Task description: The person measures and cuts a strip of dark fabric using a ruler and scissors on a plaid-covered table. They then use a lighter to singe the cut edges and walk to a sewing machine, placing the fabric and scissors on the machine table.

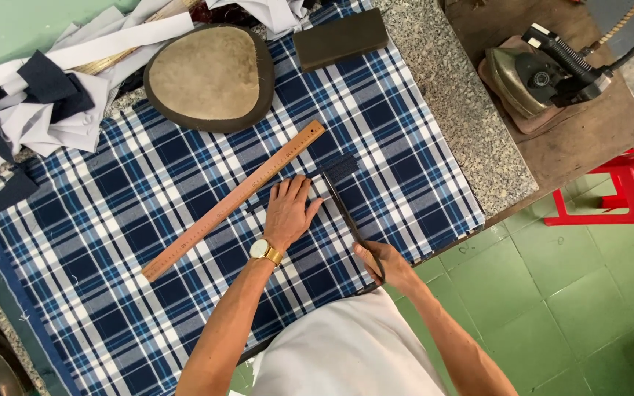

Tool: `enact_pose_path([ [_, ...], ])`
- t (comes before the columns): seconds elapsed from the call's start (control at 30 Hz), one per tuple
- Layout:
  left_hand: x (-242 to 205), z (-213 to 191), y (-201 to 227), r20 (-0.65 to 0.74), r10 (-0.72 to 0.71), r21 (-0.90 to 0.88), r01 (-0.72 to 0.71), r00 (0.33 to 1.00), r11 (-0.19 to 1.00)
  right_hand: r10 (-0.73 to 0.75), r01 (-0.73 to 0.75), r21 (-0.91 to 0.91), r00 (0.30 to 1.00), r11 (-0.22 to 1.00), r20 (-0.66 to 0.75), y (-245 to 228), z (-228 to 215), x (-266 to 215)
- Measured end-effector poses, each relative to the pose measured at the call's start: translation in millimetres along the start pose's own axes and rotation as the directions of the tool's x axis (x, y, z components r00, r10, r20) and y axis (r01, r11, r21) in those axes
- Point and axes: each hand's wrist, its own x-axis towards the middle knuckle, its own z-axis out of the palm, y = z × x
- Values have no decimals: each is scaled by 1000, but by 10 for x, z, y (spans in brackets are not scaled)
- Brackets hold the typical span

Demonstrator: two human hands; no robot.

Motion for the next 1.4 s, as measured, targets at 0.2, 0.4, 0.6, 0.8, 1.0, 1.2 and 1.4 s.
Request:
enact_pose_path([
  [0.2,11,-47,22,22,-7,22,7,1000,1000,-35,32,-51,998,998,-54,145,58,270],
  [0.4,10,-53,10,46,-4,33,3,999,999,-28,20,-75,995,997,-99,143,93,364],
  [0.6,2,-40,8,22,-4,27,3,1000,1000,-33,26,-58,992,998,-120,302,116,522],
  [0.8,-27,-21,57,19,-9,94,7,1000,996,-50,48,-22,991,999,-123,176,137,446],
  [1.0,-25,76,33,-34,-109,120,112,993,986,-57,55,-37,996,998,-61,283,97,273],
  [1.2,205,36,5,-34,-111,72,113,993,991,9,-9,-30,1000,1000,-6,592,3,34],
  [1.4,519,62,80,119,-41,-5,42,992,999,25,-25,-2,1000,1000,17,638,-36,-122],
])
